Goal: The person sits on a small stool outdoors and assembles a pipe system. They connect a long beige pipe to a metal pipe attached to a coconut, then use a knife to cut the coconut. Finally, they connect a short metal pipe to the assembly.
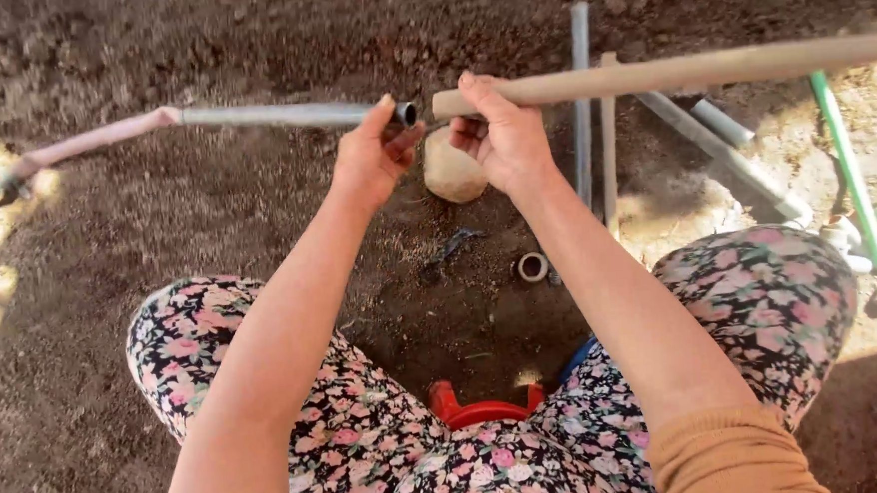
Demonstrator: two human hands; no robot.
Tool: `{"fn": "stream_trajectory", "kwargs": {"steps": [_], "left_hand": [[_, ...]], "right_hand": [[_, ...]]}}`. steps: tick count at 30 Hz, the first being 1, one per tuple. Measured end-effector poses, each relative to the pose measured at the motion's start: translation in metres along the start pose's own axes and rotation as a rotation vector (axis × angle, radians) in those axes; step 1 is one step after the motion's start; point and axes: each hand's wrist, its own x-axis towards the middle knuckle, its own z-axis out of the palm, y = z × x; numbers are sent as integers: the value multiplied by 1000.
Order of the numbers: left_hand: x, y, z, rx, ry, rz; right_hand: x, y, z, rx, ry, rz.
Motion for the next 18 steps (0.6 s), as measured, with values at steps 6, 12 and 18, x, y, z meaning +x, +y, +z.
{"fn": "stream_trajectory", "kwargs": {"steps": [6, 12, 18], "left_hand": [[74, -53, -25, -156, -30, 50], [-7, -72, 26, 814, 188, 166], [-151, -98, 78, 1152, -697, 108]], "right_hand": [[12, 17, 3, -297, -88, 154], [27, 28, -9, -299, 43, 248], [45, -36, -34, -202, 337, 94]]}}
